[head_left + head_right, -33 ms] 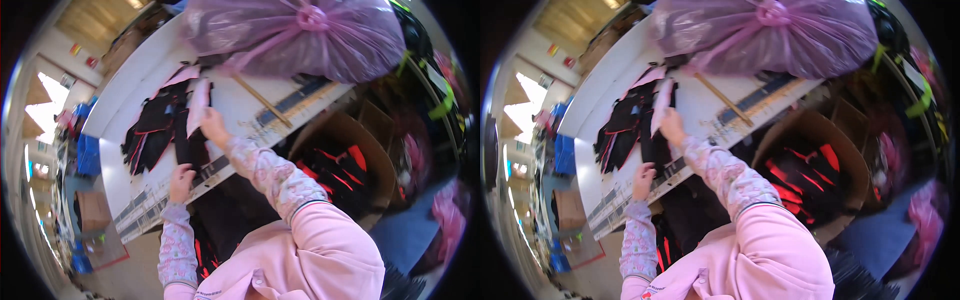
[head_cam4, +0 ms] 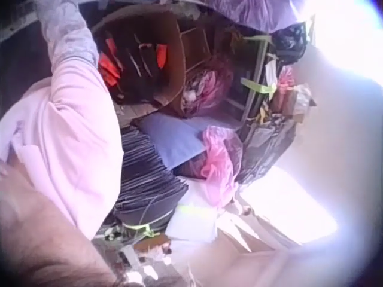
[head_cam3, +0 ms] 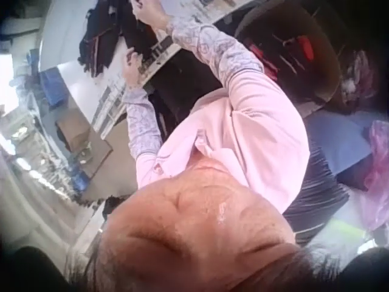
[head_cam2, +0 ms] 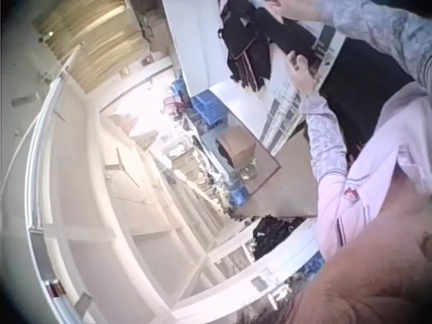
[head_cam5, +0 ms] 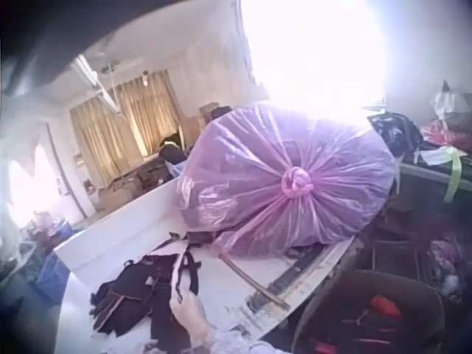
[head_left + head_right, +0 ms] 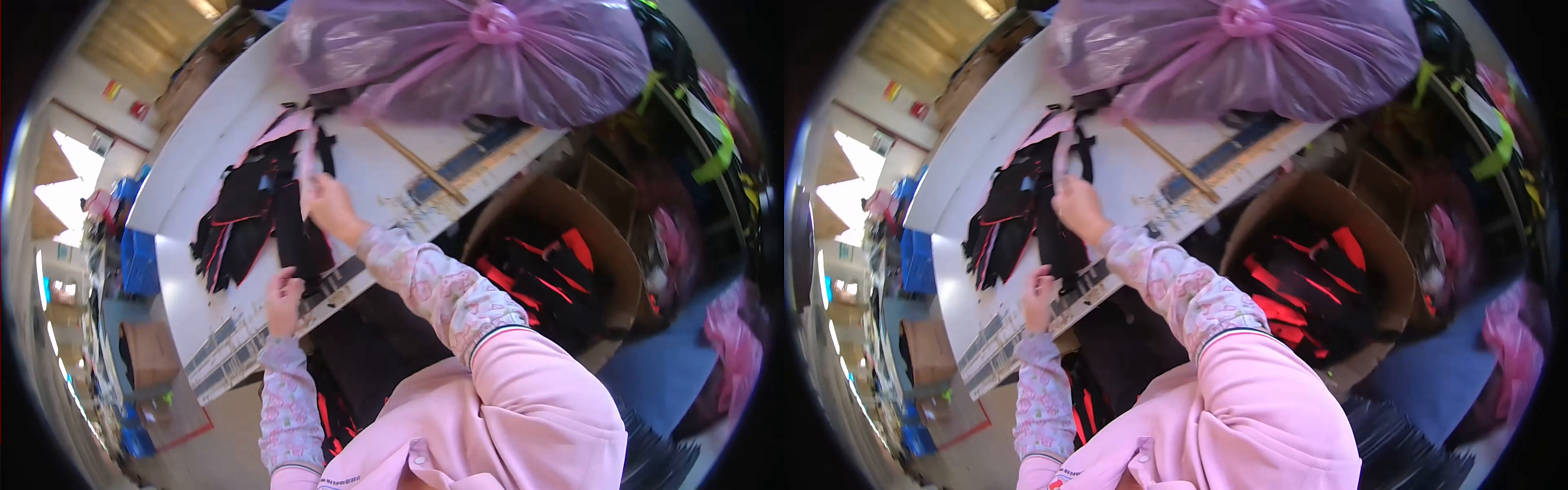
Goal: Inspecting and arranging black and pink garment components with straps and buckles on a work table.
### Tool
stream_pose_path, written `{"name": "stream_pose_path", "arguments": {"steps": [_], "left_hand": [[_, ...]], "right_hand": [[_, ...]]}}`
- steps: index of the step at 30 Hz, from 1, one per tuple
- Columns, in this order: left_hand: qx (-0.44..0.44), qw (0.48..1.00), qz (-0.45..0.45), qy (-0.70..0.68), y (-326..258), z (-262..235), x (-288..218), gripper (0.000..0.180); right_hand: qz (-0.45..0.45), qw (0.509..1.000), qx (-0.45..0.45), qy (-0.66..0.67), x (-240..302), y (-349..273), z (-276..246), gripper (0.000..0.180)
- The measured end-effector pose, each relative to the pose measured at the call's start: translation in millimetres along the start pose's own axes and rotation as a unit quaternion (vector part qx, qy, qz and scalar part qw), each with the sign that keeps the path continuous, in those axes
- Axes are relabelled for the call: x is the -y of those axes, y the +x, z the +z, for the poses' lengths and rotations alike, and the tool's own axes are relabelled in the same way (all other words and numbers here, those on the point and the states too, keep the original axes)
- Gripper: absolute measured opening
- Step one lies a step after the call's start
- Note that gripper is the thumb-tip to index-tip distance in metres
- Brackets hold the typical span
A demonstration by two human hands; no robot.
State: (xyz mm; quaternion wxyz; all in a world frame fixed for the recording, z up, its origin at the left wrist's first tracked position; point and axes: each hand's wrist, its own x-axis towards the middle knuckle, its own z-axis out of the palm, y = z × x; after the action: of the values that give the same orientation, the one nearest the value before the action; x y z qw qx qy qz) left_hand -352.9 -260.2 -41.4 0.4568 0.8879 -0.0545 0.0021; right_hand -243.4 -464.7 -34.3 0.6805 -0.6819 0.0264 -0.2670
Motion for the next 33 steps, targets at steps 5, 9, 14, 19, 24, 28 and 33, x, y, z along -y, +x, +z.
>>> {"name": "stream_pose_path", "arguments": {"steps": [5,9,14,19,24,28,33], "left_hand": [[-0.068,0.963,0.019,-0.259,-3,38,-76,0.044],[-0.021,0.976,0.207,0.064,8,78,-51,0.042],[0.058,0.987,0.126,0.085,-1,75,-29,0.04],[-0.067,0.934,0.155,0.314,-13,82,-42,0.032],[0.016,0.941,0.217,0.258,-14,114,-61,0.049],[0.043,0.947,0.189,0.256,-24,108,-48,0.066],[0.064,0.963,0.19,0.182,-26,111,-40,0.068]], "right_hand": [[-0.307,0.875,0.154,-0.342,103,-40,-71,0.009],[-0.222,0.824,0.323,-0.408,57,-91,-89,0.018],[-0.13,0.856,0.343,-0.364,18,-79,-130,0.033],[-0.167,0.85,0.378,-0.327,-9,-79,-136,0.055],[-0.018,0.897,0.422,-0.13,-6,-84,-134,0.029],[-0.19,0.86,0.362,-0.307,16,-86,-139,0.05],[-0.208,0.824,0.406,-0.337,11,-90,-146,0.048]]}}
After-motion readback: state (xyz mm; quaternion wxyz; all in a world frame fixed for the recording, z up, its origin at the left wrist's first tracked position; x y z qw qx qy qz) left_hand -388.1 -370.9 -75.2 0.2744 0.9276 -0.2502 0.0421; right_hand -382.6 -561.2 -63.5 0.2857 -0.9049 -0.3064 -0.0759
